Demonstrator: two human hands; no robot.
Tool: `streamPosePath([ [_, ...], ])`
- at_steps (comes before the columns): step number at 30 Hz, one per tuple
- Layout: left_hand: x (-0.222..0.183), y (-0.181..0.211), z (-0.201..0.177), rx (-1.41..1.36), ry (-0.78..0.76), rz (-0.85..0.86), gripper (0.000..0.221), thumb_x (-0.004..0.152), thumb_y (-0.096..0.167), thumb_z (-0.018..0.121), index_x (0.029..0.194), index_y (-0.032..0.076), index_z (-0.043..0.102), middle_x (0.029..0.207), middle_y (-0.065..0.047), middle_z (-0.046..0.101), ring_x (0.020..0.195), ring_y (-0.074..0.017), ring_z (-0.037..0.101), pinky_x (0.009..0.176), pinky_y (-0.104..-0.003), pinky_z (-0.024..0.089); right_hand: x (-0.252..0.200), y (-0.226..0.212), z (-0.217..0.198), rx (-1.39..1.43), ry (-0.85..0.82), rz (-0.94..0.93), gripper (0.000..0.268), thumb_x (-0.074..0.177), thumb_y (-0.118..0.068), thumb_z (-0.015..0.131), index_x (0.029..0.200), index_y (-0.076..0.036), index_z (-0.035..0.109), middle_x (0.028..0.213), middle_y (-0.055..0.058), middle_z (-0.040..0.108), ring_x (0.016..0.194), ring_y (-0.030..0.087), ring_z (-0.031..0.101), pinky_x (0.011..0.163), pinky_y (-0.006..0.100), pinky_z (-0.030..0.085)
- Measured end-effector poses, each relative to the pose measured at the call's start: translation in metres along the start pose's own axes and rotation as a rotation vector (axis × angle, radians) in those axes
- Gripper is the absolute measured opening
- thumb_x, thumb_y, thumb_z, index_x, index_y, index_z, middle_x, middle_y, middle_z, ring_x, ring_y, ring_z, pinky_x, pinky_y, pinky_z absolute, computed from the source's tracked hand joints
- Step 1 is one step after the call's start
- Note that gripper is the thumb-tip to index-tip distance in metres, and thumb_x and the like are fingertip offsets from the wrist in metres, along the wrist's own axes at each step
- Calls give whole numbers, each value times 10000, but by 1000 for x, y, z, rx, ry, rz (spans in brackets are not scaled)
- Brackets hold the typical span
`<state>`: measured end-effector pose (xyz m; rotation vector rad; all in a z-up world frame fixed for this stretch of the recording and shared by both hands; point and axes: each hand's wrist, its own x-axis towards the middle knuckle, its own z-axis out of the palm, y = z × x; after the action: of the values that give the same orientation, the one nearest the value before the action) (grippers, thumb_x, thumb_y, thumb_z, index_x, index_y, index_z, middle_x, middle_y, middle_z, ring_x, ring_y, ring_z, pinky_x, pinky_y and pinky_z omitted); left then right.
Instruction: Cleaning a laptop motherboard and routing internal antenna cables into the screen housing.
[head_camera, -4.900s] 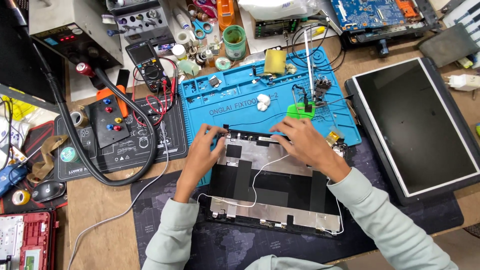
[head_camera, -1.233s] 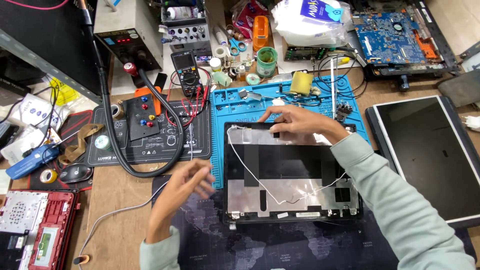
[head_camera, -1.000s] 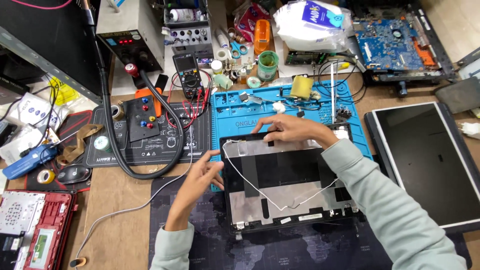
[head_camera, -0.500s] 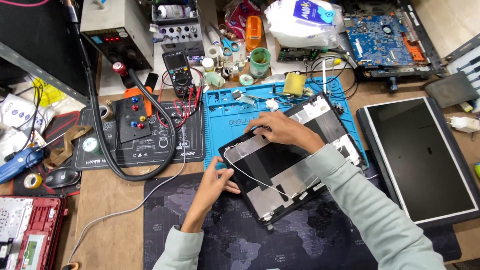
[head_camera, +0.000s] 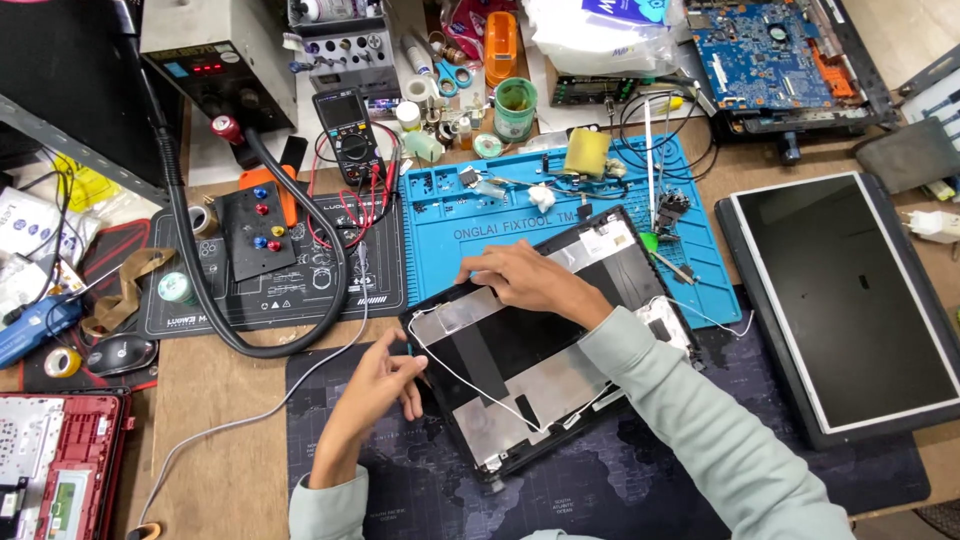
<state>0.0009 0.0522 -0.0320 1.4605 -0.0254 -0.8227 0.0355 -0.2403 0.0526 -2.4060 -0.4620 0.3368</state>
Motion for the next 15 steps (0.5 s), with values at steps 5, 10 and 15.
streamPosePath([
  [5, 0, -6, 7, -3, 20, 17, 375, 999, 92, 571, 1266, -3, 326, 759, -287, 673, 354, -349, 650, 287, -363, 563, 11, 10, 7, -28, -1, -44, 142, 1049, -269, 533, 1108, -314, 655, 900, 73, 657, 914, 330, 662, 881, 494, 435],
  [10, -6, 20, 11, 393, 74, 93, 231, 1024, 193, 580, 1117, 4, 484, 595, -154, 716, 304, -245, 628, 226, -309, 488, 9, 24, 24, -92, 163, -110, 91, 1022, -258, 595, 1044, -257, 683, 916, 60, 652, 940, 291, 681, 878, 431, 481],
  [15, -1, 36, 7, 671, 189, 154, 240, 930, 278, 735, 854, 64, 661, 539, -57, 689, 352, -196, 611, 423, -304, 490, 6, 22, 46, -256, 271, -23, 104, 1025, -281, 593, 1095, -287, 670, 1088, -36, 548, 1083, 191, 618, 966, 420, 452],
])
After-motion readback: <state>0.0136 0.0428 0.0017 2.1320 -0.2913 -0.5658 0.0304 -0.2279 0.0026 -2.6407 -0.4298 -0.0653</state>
